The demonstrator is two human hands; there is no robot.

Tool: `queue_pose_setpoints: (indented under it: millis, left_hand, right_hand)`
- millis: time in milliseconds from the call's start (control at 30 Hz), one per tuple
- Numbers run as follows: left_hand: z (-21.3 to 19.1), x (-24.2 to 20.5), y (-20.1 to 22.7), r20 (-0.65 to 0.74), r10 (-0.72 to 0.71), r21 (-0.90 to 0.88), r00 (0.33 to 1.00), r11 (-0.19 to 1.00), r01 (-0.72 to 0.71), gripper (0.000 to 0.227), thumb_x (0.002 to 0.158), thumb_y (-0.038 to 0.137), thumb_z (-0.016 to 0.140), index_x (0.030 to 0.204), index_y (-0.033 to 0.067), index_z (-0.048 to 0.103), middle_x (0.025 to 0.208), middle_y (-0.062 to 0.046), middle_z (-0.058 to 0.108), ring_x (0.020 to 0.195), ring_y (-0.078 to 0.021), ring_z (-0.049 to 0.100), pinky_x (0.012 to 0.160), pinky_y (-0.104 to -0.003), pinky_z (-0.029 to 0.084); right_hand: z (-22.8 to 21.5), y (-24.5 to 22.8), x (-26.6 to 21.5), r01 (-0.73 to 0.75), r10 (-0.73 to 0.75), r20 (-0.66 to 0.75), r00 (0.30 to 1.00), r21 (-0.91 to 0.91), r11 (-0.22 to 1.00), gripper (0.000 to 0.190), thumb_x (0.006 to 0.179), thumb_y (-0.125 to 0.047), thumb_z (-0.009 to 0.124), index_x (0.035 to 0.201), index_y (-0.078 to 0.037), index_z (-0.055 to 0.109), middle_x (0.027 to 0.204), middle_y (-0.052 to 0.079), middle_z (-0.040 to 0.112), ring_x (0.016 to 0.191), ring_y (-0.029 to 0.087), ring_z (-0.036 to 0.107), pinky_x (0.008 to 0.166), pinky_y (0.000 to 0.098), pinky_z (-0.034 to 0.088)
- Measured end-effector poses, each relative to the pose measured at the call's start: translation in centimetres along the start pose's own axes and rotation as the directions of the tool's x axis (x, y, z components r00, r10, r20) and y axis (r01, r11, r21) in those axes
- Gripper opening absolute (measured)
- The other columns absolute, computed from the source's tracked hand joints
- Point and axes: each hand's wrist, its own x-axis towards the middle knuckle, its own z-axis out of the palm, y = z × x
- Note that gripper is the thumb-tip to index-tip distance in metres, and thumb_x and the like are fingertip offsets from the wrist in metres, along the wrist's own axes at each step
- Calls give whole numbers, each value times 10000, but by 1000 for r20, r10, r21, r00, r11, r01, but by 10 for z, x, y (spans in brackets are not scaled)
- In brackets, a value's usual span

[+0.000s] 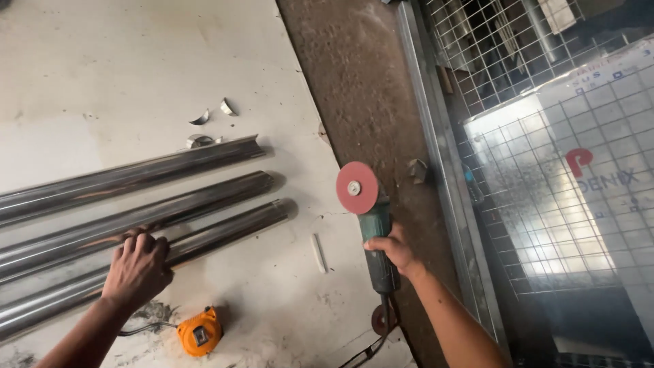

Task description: Using a handheld angle grinder to smooth and deburr the edges of stainless steel pipes.

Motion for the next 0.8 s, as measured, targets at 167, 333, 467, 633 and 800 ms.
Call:
queue_pose_setpoints:
  millis: [167, 333, 467, 633, 800]
  left_hand:
    - [-3, -7, 27, 192, 3, -55, 981, 998, 8, 737, 738, 491, 727, 1367, 288, 402, 1293, -7, 618, 1191, -286, 648, 886, -456, 633]
    - [-3, 7, 39, 364, 146, -245, 920, 968, -57, 700, 705, 405, 775, 1313, 313, 442, 1376, 54, 554, 1208, -232, 582, 775, -450, 660]
    - [-17, 10, 53, 469, 235, -276, 851, 955, -111, 819, 718, 546, 815, 1434, 352, 469, 1225, 57, 596, 1145, -146, 601, 965, -376, 582]
    - [-1, -9, 45, 272, 319, -232, 908, 937, -260, 733, 826, 767, 673, 1321, 270, 461, 1288, 17, 602, 1087, -141, 663, 960, -381, 618]
    - [7, -9, 45, 331, 291, -225, 898, 948, -224, 739, 858, 745, 654, 1357, 269, 388, 1127, 25, 661, 913, -133, 728, 787, -382, 725]
  right_hand:
    - [-7, -11, -16, -3, 16, 55, 998, -232, 973, 323, 613, -131, 783, 893, -104, 624, 780, 31, 576, 695, 187, 550, 602, 354, 459]
    - [-4, -6, -19, 39, 17, 196, 981, -280, 959, 311, 631, -33, 708, 722, -142, 431, 659, -16, 420, 596, 165, 416, 569, 356, 322]
    - [-9, 7, -13, 75, 15, 207, 978, -418, 905, 395, 601, -143, 735, 968, -96, 594, 881, 27, 553, 790, 201, 522, 702, 369, 409]
    - [-7, 2, -13, -32, 139, 219, 966, -432, 901, 279, 617, -90, 699, 868, -100, 576, 793, 6, 517, 724, 182, 464, 669, 365, 381]
    - [-7, 0, -13, -132, 286, 166, 944, -606, 785, 383, 595, -171, 749, 874, -132, 490, 791, 24, 486, 698, 196, 481, 600, 361, 352]
